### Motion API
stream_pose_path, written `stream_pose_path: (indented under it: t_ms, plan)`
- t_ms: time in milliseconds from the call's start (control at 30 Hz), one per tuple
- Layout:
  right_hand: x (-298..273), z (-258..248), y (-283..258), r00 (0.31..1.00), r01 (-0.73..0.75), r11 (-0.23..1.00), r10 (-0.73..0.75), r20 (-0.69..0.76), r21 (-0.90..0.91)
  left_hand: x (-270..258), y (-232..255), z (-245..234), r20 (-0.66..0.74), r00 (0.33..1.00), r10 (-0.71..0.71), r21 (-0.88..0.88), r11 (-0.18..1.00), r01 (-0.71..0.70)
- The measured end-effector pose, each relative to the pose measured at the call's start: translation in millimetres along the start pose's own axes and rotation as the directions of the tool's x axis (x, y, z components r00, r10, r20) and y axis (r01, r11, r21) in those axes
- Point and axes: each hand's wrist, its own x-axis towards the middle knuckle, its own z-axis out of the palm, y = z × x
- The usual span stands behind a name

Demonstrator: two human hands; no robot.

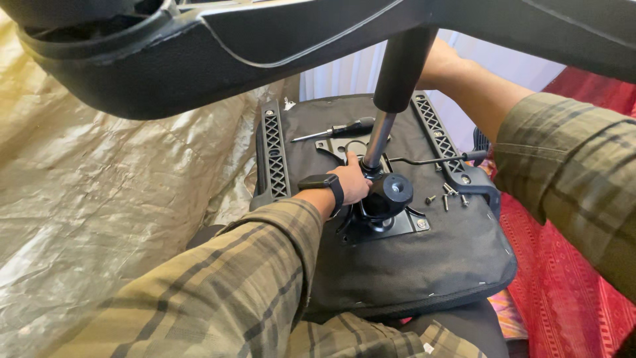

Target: The person assembles an office chair base by inserting a gas lift cylinder into the base and securing it with a screwdriver. They then attach a caster wheel to one of the base arms using a screwdriver.

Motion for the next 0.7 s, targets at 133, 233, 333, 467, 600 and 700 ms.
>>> stream_pose_path:
  t_ms: [133, 233, 333, 467, 600, 700]
  plan:
    - [-7, -18, -9, 0.983, -0.182, 0.981, 0.181, 0.025, 0.073, 4, -2, 1, 0.003, 1.0, 0.014, -0.015, 1.0, -0.013]
    - [-14, -28, -18, 0.949, -0.316, 0.943, 0.312, 0.057, 0.105, 7, -2, 3, -0.002, 1.0, 0.017, 0.015, 1.0, -0.017]
    - [-16, -35, -29, 0.903, -0.42, 0.905, 0.41, 0.126, 0.064, 7, -4, 5, -0.001, 1.0, 0.014, -0.025, 1.0, -0.014]
    - [-25, -43, -39, 0.891, -0.431, 0.884, 0.385, 0.239, 0.18, 8, -2, 5, 0.001, 1.0, -0.005, -0.03, 1.0, 0.005]
    - [-24, -44, -39, 0.861, -0.492, 0.789, 0.381, 0.336, 0.368, 9, -2, 5, -0.004, 1.0, -0.009, 0.034, 0.999, 0.009]
    - [-22, -40, -33, 0.855, -0.48, 0.825, 0.362, 0.373, 0.298, 8, -2, 4, -0.012, 1.0, 0.022, 0.012, 1.0, -0.022]
